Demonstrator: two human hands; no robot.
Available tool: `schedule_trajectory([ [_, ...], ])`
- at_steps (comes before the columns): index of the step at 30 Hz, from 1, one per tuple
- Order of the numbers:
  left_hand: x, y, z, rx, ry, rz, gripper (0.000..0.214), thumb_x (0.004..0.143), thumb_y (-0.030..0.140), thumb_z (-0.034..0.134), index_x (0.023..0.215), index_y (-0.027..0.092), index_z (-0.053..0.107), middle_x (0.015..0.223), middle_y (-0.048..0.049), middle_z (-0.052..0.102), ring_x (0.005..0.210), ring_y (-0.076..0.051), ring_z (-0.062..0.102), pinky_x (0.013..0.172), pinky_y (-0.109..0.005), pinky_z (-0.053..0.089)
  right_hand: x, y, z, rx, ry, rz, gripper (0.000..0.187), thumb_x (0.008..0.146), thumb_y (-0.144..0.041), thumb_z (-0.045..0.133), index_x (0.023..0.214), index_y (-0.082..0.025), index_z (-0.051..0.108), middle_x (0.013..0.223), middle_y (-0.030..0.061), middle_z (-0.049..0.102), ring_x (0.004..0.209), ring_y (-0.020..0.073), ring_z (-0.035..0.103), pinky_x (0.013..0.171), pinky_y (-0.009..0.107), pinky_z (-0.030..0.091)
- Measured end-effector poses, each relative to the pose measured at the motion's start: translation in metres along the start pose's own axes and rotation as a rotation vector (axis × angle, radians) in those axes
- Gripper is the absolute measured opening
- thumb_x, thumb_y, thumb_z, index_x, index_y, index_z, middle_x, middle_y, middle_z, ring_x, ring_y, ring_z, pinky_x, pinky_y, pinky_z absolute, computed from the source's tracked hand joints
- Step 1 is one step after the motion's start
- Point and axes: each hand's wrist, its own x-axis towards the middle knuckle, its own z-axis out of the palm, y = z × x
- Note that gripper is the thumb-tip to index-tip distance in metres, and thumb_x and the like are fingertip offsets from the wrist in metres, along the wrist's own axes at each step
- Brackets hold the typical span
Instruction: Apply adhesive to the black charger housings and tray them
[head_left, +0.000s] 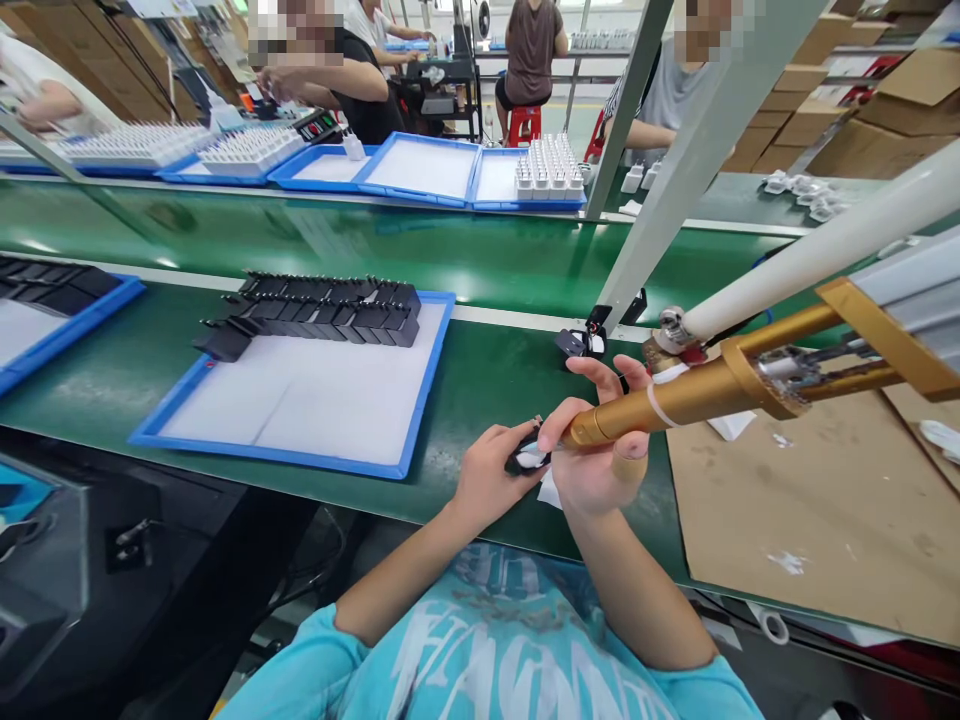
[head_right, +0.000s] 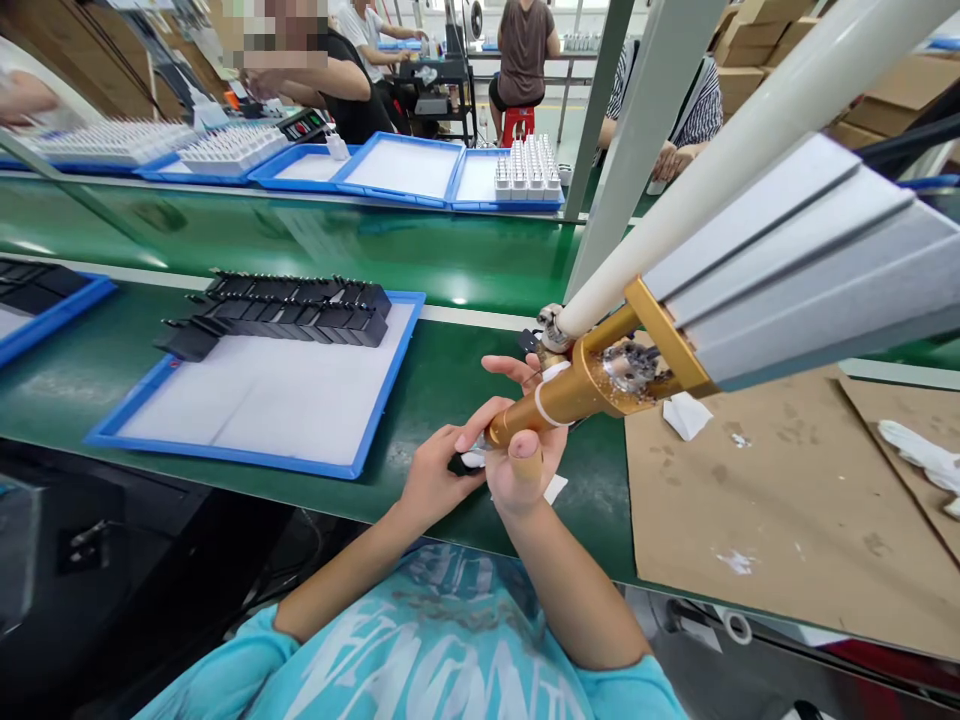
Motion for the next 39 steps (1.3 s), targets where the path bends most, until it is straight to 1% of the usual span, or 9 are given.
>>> schedule_trajectory([
  [7, 0.004, 0.004, 0.002, -0.095, 0.077, 0.080, 0.036, 0.076, 0.020, 0.071, 0.111, 0.022, 0.064, 0.100, -0.0038, 0.070, 0.090, -0.019, 0.065, 0.078, -0.030, 0.054, -0.001, -0.002, 0.001, 0.050, -0.051, -0.014, 0.025, 0.085, -0.050, 0.055, 0.094, -0.027, 0.052, 0.106, -0.0008, 0.062, 0.037, 0.0067, 0.055, 0.031, 0.023, 0.037],
  [13, 0.002, 0.002, -0.002, -0.010, 0.010, 0.026, 0.038, 0.079, 0.029, 0.070, 0.117, 0.023, 0.062, 0.104, -0.0037, 0.072, 0.090, -0.019, 0.068, 0.078, -0.031, 0.054, 0.000, -0.001, 0.000, 0.029, 0.005, -0.002, 0.045, 0.083, -0.056, 0.052, 0.119, -0.030, 0.047, 0.114, 0.0044, 0.061, 0.039, 0.0084, 0.057, 0.029, 0.025, 0.038],
  [17, 0.002, -0.004, -0.010, 0.104, -0.054, -0.082, 0.045, 0.080, 0.039, 0.070, 0.121, 0.024, 0.059, 0.109, -0.0037, 0.072, 0.093, -0.023, 0.069, 0.079, -0.033, 0.054, 0.004, 0.003, -0.002, 0.010, 0.052, -0.048, 0.046, 0.084, -0.056, 0.047, 0.121, -0.029, 0.048, 0.114, 0.0064, 0.061, 0.041, 0.0087, 0.057, 0.029, 0.025, 0.039],
  [21, 0.003, -0.017, -0.020, 0.220, -0.043, -0.099, 0.049, 0.078, 0.040, 0.071, 0.122, 0.024, 0.059, 0.103, -0.0037, 0.073, 0.086, -0.022, 0.070, 0.074, -0.033, 0.054, 0.006, 0.005, -0.007, -0.026, 0.102, -0.054, 0.046, 0.084, -0.059, 0.044, 0.119, -0.029, 0.051, 0.112, 0.0066, 0.060, 0.052, 0.0120, 0.062, 0.029, 0.024, 0.040],
  [24, 0.004, -0.025, -0.028, 0.254, 0.031, -0.008, 0.043, 0.080, 0.032, 0.071, 0.121, 0.023, 0.059, 0.103, -0.0036, 0.073, 0.085, -0.020, 0.067, 0.073, -0.032, 0.054, 0.008, 0.003, -0.013, -0.070, 0.137, -0.043, 0.045, 0.082, -0.059, 0.046, 0.116, -0.031, 0.051, 0.110, 0.0050, 0.059, 0.053, 0.0116, 0.062, 0.029, 0.023, 0.040],
  [28, 0.007, -0.024, -0.035, 0.206, 0.127, 0.213, 0.039, 0.082, 0.018, 0.068, 0.119, 0.024, 0.059, 0.119, -0.0041, 0.068, 0.100, -0.020, 0.061, 0.088, -0.036, 0.052, 0.014, 0.000, -0.026, -0.162, 0.187, -0.083, 0.044, 0.080, -0.059, 0.049, 0.113, -0.030, 0.051, 0.106, 0.0041, 0.058, 0.050, 0.0106, 0.058, 0.030, 0.024, 0.041],
  [30, 0.008, -0.020, -0.037, 0.190, 0.157, 0.274, 0.039, 0.082, 0.015, 0.068, 0.119, 0.025, 0.059, 0.122, -0.0046, 0.067, 0.103, -0.020, 0.059, 0.091, -0.039, 0.051, 0.017, -0.001, -0.034, -0.191, 0.215, -0.112, 0.043, 0.081, -0.058, 0.049, 0.112, -0.029, 0.052, 0.104, 0.0042, 0.057, 0.051, 0.0108, 0.058, 0.032, 0.025, 0.043],
  [35, 0.011, -0.009, -0.037, 0.174, 0.176, 0.328, 0.040, 0.082, 0.014, 0.067, 0.120, 0.026, 0.060, 0.122, -0.0055, 0.067, 0.103, -0.021, 0.058, 0.090, -0.039, 0.052, 0.025, -0.005, -0.054, -0.237, 0.292, -0.154, 0.042, 0.081, -0.052, 0.054, 0.116, -0.028, 0.051, 0.105, 0.0030, 0.056, 0.056, 0.0108, 0.060, 0.038, 0.026, 0.046],
  [39, 0.014, -0.007, -0.037, 0.152, 0.152, 0.324, 0.037, 0.083, 0.017, 0.067, 0.118, 0.026, 0.060, 0.122, -0.0053, 0.067, 0.103, -0.021, 0.059, 0.091, -0.039, 0.052, 0.030, -0.007, -0.067, -0.305, 0.322, -0.144, 0.042, 0.081, -0.056, 0.051, 0.111, -0.026, 0.052, 0.103, 0.0016, 0.059, 0.045, 0.0087, 0.057, 0.038, 0.025, 0.042],
])
